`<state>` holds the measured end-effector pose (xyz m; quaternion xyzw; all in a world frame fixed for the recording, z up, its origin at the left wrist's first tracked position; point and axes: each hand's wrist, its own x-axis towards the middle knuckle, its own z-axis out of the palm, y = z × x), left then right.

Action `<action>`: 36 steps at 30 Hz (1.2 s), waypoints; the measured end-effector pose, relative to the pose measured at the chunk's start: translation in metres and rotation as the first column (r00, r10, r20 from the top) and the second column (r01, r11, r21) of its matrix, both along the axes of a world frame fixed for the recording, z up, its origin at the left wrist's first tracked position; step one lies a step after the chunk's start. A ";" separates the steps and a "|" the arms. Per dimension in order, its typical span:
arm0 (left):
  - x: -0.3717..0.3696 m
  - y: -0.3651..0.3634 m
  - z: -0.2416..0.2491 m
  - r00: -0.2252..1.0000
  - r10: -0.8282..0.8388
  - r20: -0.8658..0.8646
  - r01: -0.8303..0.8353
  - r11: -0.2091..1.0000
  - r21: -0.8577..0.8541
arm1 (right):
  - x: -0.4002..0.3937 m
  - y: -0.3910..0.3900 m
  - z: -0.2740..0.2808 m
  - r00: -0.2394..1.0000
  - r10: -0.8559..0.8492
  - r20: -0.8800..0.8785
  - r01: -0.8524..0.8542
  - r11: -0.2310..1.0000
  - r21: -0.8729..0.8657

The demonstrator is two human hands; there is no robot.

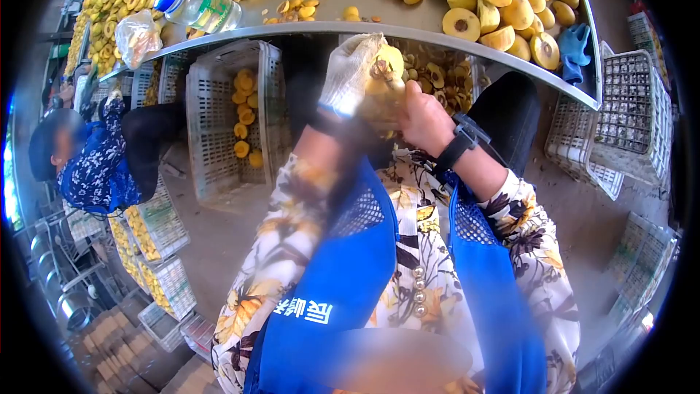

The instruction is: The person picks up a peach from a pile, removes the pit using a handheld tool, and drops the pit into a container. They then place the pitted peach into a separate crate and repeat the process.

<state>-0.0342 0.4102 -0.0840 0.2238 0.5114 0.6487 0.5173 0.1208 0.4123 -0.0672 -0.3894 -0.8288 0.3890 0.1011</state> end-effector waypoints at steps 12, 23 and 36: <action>-0.007 -0.010 0.055 0.858 -0.502 0.105 0.511 0.819 -0.260 | 0.012 0.025 -0.015 0.880 -0.216 -0.422 0.188 0.976 -0.109; 0.019 -0.018 0.024 0.822 -0.045 0.568 -0.077 0.979 0.189 | -0.034 -0.009 0.008 0.718 -0.628 -0.300 0.189 0.590 -0.785; 0.023 -0.015 0.024 0.930 0.145 0.338 -0.191 0.976 0.108 | -0.012 -0.010 -0.003 0.971 -0.233 -0.054 0.230 0.971 -0.059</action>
